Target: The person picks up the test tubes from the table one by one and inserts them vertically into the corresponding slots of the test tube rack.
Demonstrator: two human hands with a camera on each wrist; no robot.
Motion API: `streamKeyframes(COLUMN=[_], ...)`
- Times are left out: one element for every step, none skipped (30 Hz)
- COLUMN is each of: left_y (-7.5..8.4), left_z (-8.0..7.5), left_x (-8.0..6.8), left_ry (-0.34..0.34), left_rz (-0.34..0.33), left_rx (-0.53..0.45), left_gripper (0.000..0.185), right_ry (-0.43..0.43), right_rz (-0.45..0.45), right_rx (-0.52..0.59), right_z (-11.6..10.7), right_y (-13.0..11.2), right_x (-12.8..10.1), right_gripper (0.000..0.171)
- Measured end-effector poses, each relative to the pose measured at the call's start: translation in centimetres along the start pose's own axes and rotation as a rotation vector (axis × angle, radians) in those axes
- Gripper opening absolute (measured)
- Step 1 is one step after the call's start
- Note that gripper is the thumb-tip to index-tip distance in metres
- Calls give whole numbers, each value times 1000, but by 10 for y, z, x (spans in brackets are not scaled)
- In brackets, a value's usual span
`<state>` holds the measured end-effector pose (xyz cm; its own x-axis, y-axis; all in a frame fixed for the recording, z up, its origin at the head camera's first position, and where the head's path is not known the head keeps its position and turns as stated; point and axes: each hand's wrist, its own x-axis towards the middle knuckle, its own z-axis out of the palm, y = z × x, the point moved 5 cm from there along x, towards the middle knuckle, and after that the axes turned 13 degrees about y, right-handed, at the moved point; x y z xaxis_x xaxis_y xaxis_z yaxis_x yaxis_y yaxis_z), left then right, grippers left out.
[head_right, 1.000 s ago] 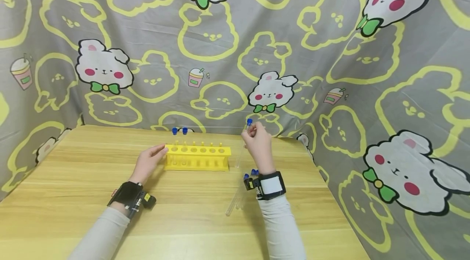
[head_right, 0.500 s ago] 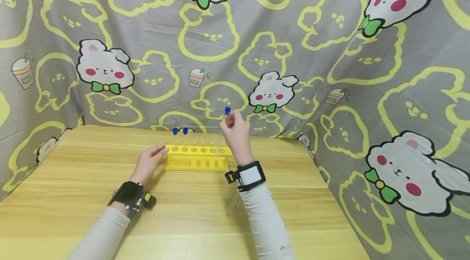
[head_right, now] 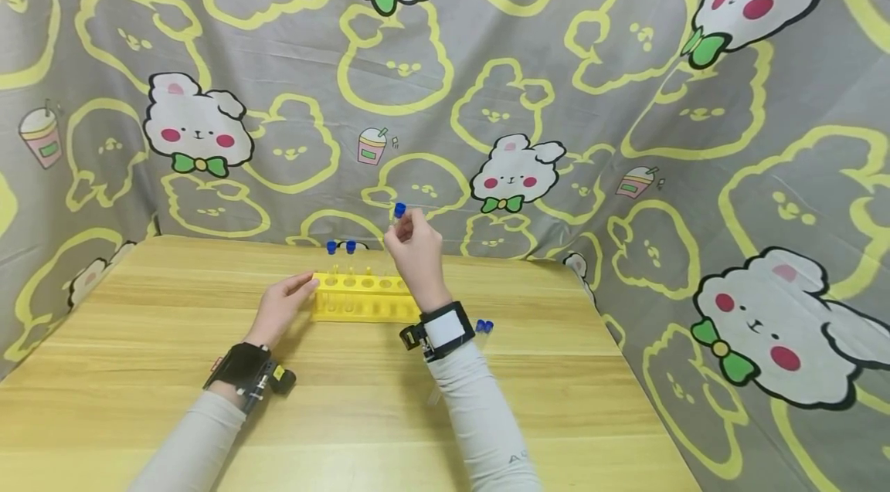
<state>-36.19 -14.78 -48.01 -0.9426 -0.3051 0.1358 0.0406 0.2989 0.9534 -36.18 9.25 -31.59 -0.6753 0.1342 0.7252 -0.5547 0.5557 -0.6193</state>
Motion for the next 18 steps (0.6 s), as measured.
streamKeyframes(left_y=[0, 0, 0, 0, 0, -1, -1, -1, 0, 0, 0, 0, 0, 0, 0, 0, 0, 1], left_z=[0, 0, 0, 0, 0, 0, 0, 0, 0, 0, 0, 0, -1, -1, -1, -1, -1, -1], left_x=[0, 0, 0, 0, 0, 0, -1, -1, -1, -1, -1, -1, -1, 0, 0, 0, 0, 0], left_ry=[1, 2, 2, 3, 2, 2, 1, 1, 0, -1, -2, -1, 0, 0, 2, 3, 5, 5], left_rz=[4, 5, 5, 7, 8, 11, 13, 10, 11, 11, 12, 14, 14, 18, 20, 21, 23, 27], left_rx=[4, 7, 9, 11, 13, 14, 15, 12, 12, 11, 11, 11, 10, 10, 12, 11, 13, 16], left_gripper=[56, 57, 56, 57, 57, 57, 58, 57, 57, 57, 57, 57, 57, 57, 58, 58, 58, 59], right_ry=[-3, -7, -12, -18, -23, -27, -30, -30, -33, -32, -32, -35, -39, -45, -54, -63, -73, -86], right_rz=[-6, -13, -18, -21, -24, -26, -28, -32, -35, -37, -40, -41, -38, -33, -27, -21, -16, -7], right_rx=[3, 8, 8, 7, 5, 0, -5, -9, -14, -19, -23, -30, -34, -35, -37, -42, -45, -50], right_z=[3, 5, 8, 11, 14, 17, 19, 21, 23, 25, 27, 29, 31, 33, 35, 36, 38, 39], right_y=[0, -1, -1, -1, 0, 1, 1, 2, 3, 3, 4, 4, 5, 5, 6, 7, 8, 9], right_x=[-1, -3, -5, -6, -8, -9, -11, -12, -13, -14, -15, -16, -17, -18, -20, -21, -23, -25], right_gripper=[13, 13, 13, 14, 14, 15, 15, 14, 14, 13, 13, 12, 11, 10, 10, 10, 10, 9])
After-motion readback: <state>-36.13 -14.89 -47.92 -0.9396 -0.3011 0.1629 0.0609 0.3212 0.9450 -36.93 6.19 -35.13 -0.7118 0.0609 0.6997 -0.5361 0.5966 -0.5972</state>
